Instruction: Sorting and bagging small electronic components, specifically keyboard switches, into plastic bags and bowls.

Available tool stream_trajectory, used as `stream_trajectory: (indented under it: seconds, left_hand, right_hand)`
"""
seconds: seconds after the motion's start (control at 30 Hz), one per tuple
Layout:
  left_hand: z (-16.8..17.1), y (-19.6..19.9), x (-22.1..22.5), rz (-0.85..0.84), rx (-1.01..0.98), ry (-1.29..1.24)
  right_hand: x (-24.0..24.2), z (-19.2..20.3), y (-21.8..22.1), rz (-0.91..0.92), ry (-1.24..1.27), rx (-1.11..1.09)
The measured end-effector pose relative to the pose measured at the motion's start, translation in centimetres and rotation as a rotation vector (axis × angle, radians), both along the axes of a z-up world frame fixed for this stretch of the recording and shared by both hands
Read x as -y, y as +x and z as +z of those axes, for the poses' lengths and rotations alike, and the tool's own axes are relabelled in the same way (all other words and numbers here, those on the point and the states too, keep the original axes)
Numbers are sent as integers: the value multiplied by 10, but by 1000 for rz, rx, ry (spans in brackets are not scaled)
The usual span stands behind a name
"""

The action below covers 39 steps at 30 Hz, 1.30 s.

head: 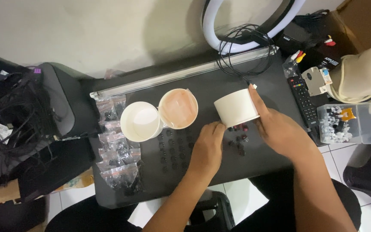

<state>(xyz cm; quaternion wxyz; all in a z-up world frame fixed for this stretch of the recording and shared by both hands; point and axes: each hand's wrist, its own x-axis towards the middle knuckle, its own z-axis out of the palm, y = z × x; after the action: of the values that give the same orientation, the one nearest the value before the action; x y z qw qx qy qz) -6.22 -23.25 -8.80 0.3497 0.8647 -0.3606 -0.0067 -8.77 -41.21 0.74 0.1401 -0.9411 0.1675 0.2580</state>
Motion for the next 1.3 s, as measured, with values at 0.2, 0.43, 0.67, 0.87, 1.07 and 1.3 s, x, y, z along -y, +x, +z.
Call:
stream_trajectory:
  seconds: [0.2, 0.43, 0.67, 0.87, 1.07, 1.3]
  left_hand:
    - [-8, 1, 3, 37, -24, -40]
    - [-4, 3, 3, 60, -5, -81]
    - [-5, 5, 9, 154, -74, -183]
    - [7, 7, 12, 259, -420, -277]
    - [-1, 14, 16, 328, -786, -402]
    - [13, 20, 14, 377, -970, -457]
  right_hand:
    - [-2, 5, 0, -9, -10, 27]
    - [2, -7, -2, -25, 12, 108]
    - [2, -14, -5, -53, -25, 344]
    - [3, -19, -3, -122, 74, 491]
    - [4, -37, 0, -264, 243, 604]
    - [-3, -28, 3, -408, 464, 658]
